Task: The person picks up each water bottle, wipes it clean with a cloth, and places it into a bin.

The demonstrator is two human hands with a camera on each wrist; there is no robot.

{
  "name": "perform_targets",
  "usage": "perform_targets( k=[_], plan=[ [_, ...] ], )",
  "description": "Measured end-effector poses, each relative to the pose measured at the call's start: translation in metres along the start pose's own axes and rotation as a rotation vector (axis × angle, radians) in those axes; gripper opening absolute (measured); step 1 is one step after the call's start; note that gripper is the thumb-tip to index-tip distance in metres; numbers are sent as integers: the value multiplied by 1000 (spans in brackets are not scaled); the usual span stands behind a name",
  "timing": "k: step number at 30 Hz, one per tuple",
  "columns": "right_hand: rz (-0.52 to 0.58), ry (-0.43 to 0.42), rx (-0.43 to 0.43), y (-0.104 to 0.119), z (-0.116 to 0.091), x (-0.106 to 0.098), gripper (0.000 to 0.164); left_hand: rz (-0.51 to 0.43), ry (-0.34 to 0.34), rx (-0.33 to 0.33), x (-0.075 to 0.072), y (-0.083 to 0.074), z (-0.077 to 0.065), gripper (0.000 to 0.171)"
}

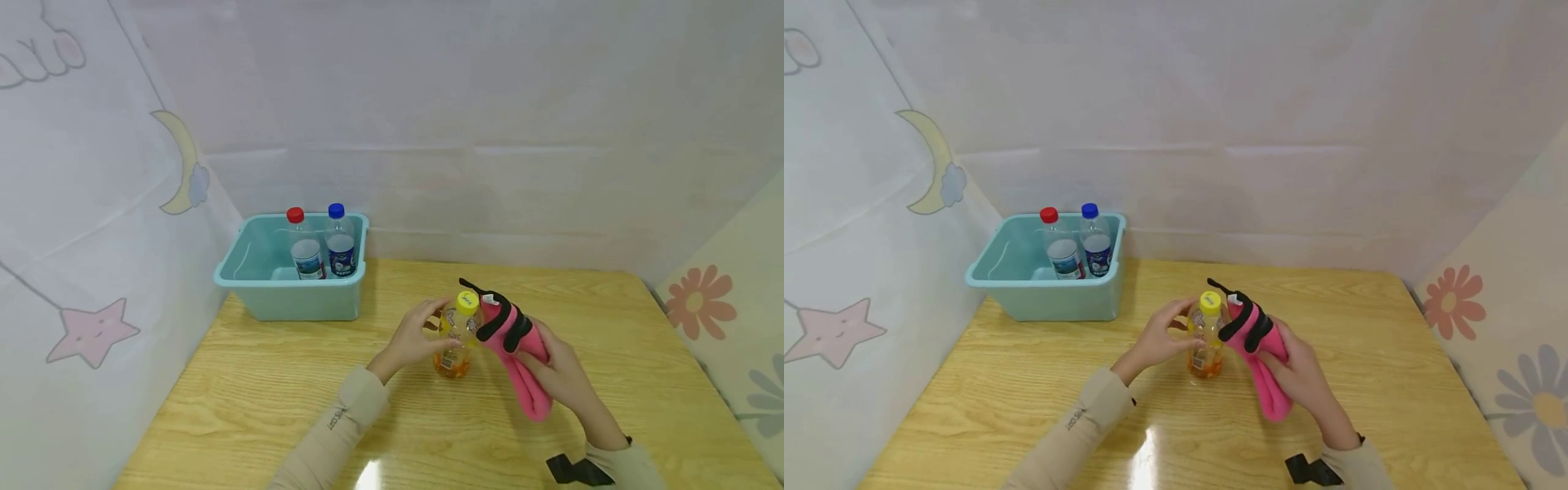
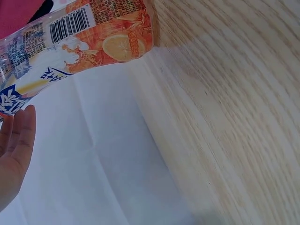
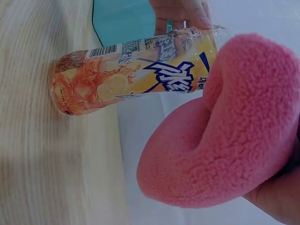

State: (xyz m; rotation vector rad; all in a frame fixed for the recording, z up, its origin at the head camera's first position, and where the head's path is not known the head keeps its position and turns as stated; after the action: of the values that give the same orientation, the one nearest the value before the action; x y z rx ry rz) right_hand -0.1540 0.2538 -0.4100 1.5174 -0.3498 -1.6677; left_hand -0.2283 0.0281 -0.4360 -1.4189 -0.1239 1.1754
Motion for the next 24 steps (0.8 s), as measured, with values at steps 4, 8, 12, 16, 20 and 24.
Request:
perform_targets(
  k=[4,8,12,16,20,24],
  plan=[
    [-58,37,-2,7,7,0,52,54,5,-5,-1,-1,-1,69],
    [-81,92,-3,15,14,1,52,98,14,-14,-2,-1,-2,69],
    [-111,124,-1,20,20,1,52,104,19,-15,-2,-1,-2,70],
    [-176,129,-7,24,26,2,52,104,17,-4,-1,-1,-2,70],
    [-232,128,6,29,29,4,53,95,17,0,0,-1,-3,71],
    [-288,114,15,30,30,7,54,92,6,4,0,-1,-3,70]
  ],
)
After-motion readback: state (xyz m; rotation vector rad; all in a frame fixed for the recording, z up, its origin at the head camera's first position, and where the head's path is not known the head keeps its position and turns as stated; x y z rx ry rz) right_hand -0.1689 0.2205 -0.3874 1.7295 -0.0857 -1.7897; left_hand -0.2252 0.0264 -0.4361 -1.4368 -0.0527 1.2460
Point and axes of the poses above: each hand's wrist, its own z-axis towards the middle knuckle, its own x-axis out of the palm, y = z × x, the point moved 3 cm from there along z, towards the middle knuckle, and after that the axes turned 13 degrees about y, right-handed, at the moved point
